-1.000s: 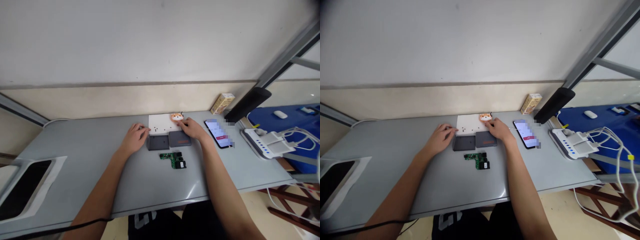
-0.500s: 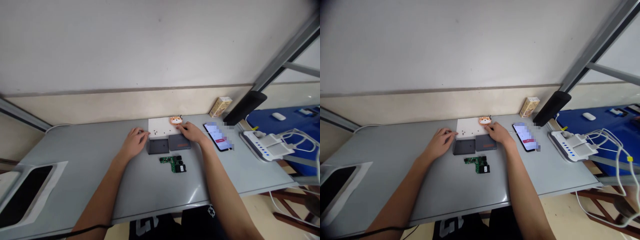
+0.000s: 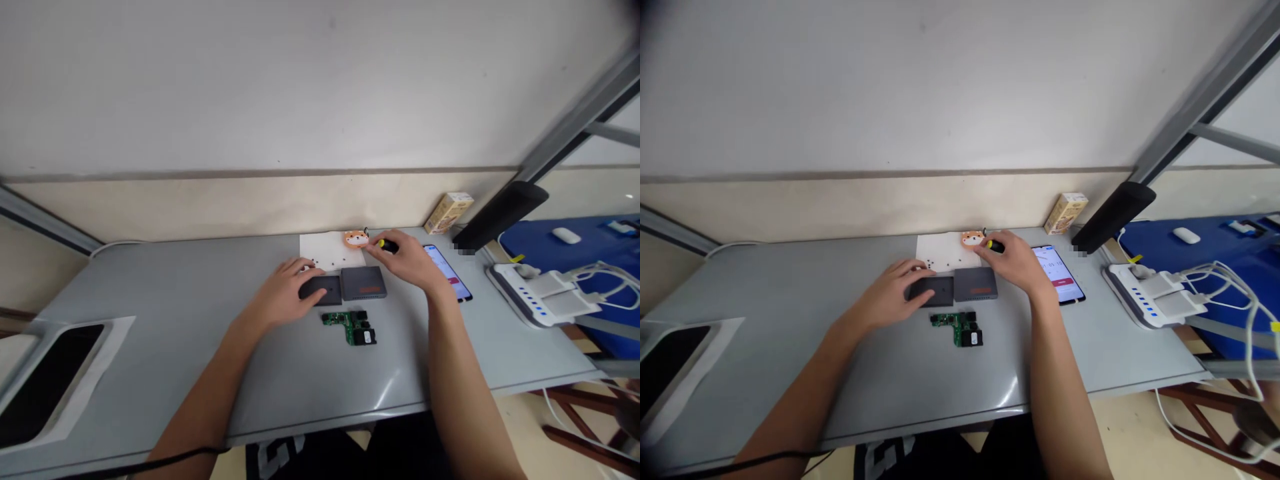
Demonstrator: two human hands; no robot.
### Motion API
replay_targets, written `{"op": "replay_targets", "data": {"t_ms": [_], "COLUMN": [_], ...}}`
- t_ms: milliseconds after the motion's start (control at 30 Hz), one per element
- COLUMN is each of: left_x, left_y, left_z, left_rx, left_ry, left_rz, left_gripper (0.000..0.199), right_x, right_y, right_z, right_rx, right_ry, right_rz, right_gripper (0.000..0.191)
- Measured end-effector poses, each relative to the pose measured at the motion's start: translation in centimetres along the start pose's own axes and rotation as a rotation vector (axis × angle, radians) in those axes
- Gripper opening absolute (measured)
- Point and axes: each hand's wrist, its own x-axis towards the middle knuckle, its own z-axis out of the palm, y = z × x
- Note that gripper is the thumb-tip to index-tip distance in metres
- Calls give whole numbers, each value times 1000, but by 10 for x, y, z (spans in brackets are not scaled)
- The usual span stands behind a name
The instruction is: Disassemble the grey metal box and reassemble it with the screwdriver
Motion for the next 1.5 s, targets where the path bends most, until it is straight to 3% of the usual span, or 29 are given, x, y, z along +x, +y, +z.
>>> {"op": "replay_targets", "data": {"t_ms": [100,233,667,767,933,1033,1100,1233,1367,1500], "left_x": [-1,-1,1,2,3,2,1,-1,-1,-2], "left_y": [8,1,-1,-2,-11,-24,-33,-46,-52,-52], "left_z": [4,6,5,6,5,7,9,13,16,17], "left_rx": [-23,-49,-45,-45,-46,-35,-19,14,23,37], "left_ry": [-87,-130,-125,-114,-3,60,68,29,40,63], "left_rz": [10,-19,-46,-39,-72,-127,-153,-177,-168,-163], "left_gripper": [33,29,32,34,34,41,45,48,48,48], "right_x": [-5,-2,0,0,4,8,11,14,14,13], "right_y": [6,19,19,10,-14,-18,-15,-12,-17,-18], "right_z": [2,13,20,17,11,13,19,38,54,60], "right_rx": [-30,-60,-18,48,362,524,544,556,531,477], "right_ry": [-172,-342,-370,-257,461,668,659,507,353,308], "right_rz": [20,37,30,-9,-67,-48,21,129,63,23], "right_gripper": [31,31,27,23,33,48,56,58,51,48]}}
